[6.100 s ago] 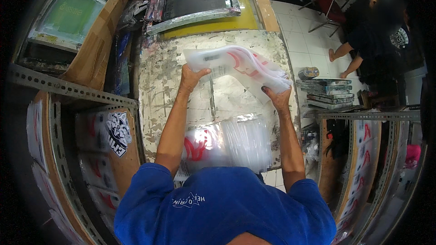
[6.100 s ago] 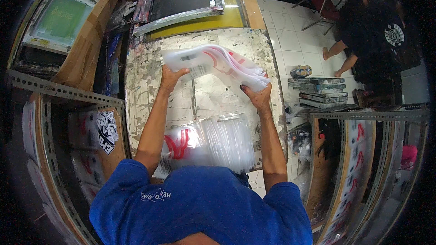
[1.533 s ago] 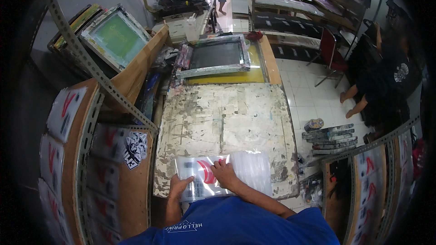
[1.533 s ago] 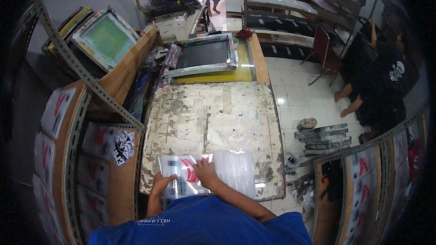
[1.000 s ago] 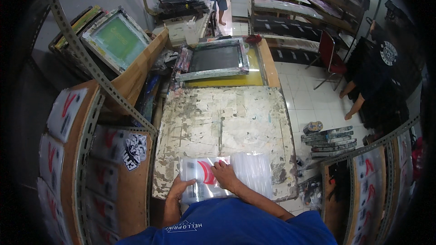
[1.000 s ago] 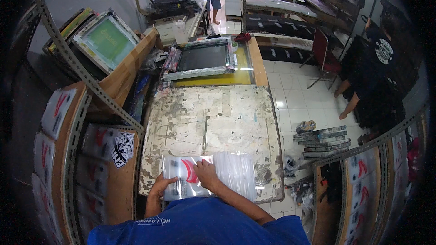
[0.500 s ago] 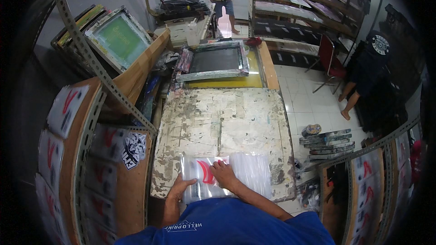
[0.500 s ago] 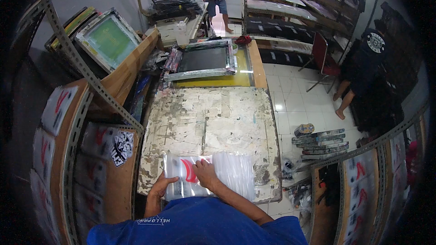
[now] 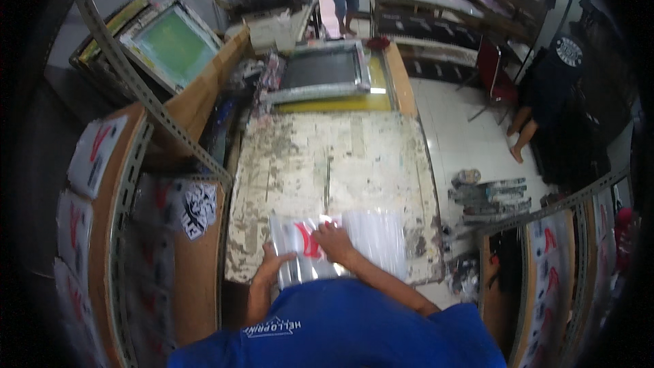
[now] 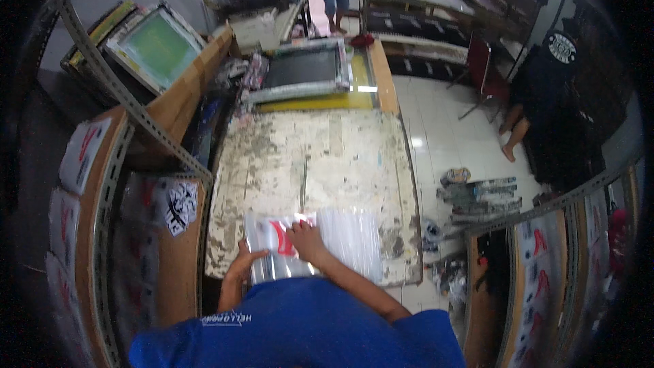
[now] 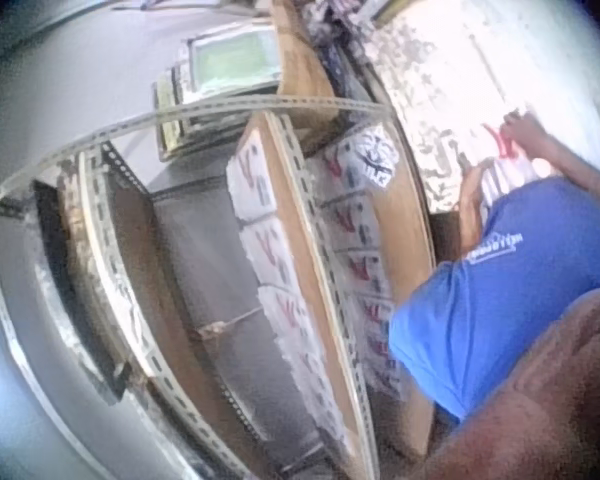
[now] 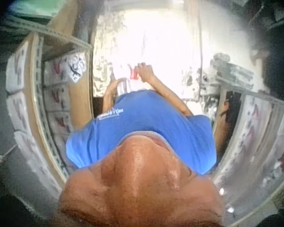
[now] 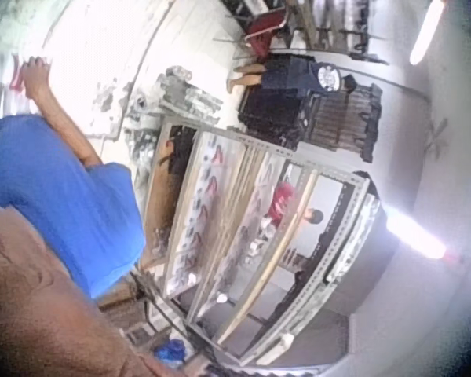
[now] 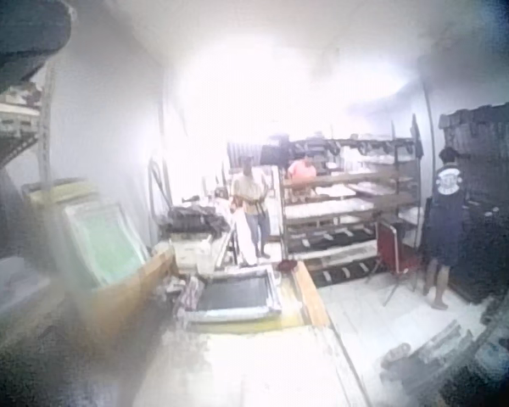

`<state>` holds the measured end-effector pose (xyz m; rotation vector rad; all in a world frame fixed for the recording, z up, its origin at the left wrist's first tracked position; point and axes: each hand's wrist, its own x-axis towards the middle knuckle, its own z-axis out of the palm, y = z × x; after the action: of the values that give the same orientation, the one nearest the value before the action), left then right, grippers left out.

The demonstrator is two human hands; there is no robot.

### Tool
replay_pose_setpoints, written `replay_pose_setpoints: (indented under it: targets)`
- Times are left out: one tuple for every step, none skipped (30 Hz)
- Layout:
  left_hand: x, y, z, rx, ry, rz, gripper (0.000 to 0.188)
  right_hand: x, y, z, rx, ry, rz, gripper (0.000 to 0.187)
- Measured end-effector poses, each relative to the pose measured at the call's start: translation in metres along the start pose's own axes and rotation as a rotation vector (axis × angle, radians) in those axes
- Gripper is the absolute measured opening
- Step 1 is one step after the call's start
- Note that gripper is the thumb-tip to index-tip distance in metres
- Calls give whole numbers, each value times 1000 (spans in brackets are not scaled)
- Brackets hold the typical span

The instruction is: The person counts transparent plastic bags by separating them from a stack on a table one by one.

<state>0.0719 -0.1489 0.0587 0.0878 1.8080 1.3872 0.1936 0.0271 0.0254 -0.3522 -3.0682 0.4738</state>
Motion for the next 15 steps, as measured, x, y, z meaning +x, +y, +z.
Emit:
replay_pose_setpoints:
  targets:
    - [4,-2,-5,-12,-25,-30,95,0,0,0,-2,-11,7,50]
    - [2,3,-3,-24,-25,-55,94,-1,1,2,-9,-9,17,51]
    - [10,-6,-7,-20,6,-41,86,-1,3,8,7,16,-3,50]
    - [14,-12,-14,-48,-100,-6,70,-4,2,3,18,15,-21,49]
    - [11,-9,-12,-80,-146,6,57,-5,4,2,12,-36,-43,51]
    - [16,-19,-18,-39,-121,6,57,-8,6,6,6,22,-110,55]
    - [12,-16,-18,-29,-101,-49,55,-17,1,-18,89,94,-140,58]
    - [10,-12,-18,-21,-108,-70,53,-27,-6,-52,191,92,-119,64]
    - [8,-7,-16,-13,-119,-84,50,-41,-1,-59,224,176,-88,71]
    - [5,-6,-16,-18,-117,-77,49,-51,1,-67,253,175,15,74]
    - [2,-6,-18,-29,-112,-68,48,-63,5,-87,304,250,98,74]
    - [-1,-5,-18,-39,-108,-53,47,-77,9,-86,220,426,208,78]
    - [-2,-3,-17,-50,-112,-62,47,-88,20,-85,253,483,399,82]
    - [-5,-2,-18,-63,-113,-72,47,-99,29,-79,197,603,499,86]
    - [-4,2,-15,-70,-126,-75,47,-110,40,-75,142,631,646,87]
